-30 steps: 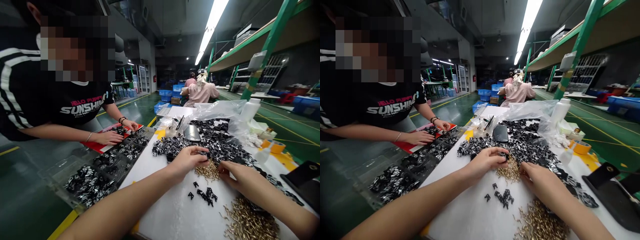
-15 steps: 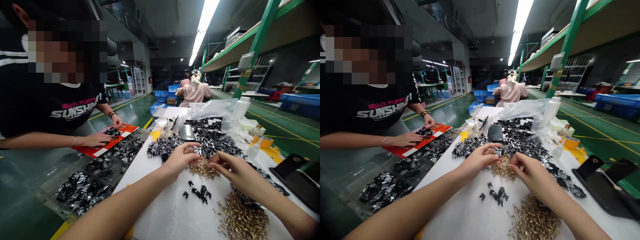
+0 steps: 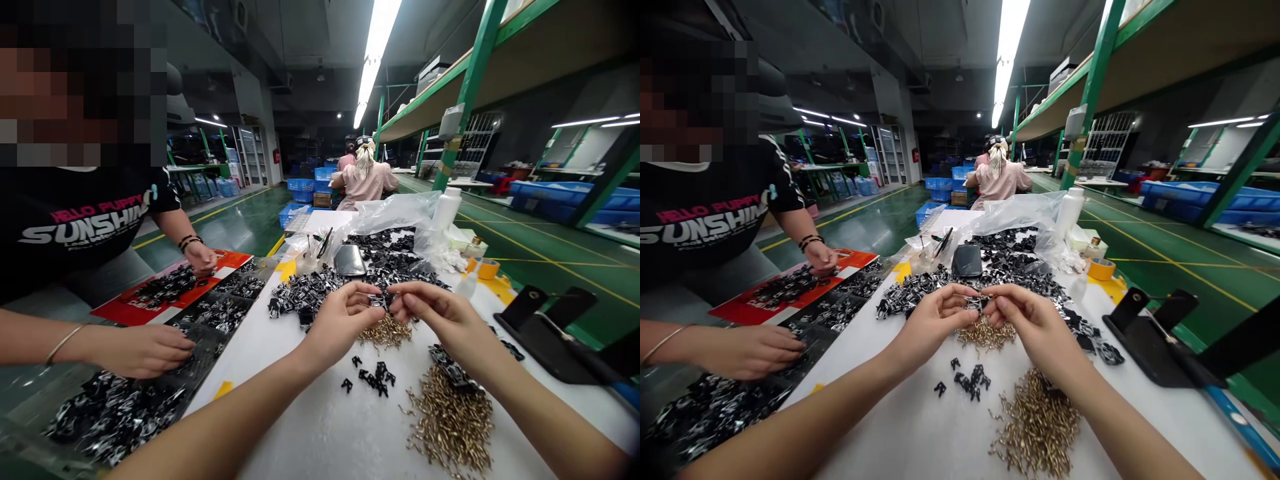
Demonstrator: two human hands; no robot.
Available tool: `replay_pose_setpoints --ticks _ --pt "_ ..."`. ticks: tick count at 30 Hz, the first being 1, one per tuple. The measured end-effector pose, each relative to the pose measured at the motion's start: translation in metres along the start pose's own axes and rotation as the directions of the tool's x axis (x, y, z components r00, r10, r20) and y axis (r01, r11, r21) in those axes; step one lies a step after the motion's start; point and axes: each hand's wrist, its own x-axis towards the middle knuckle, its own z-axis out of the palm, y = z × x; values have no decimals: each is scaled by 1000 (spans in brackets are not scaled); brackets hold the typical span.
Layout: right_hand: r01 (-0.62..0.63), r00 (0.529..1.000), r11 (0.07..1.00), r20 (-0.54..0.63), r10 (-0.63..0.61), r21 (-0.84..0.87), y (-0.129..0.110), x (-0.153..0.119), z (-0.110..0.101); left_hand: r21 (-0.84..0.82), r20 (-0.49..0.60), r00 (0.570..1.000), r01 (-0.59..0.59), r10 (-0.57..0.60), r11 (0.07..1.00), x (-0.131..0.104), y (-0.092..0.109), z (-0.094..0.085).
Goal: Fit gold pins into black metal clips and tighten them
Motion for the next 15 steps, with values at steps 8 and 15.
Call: replay_pose_setpoints --ticks 8,15 --pt "-12 1000 993 -15 14 121 -1 0 2 16 -29 1000 -3 4 1000 -1 5 -2" --pt "-21 1000 992 -18 23 123 -6 -2 3 21 -46 999 11 -10 1000 -2 8 1"
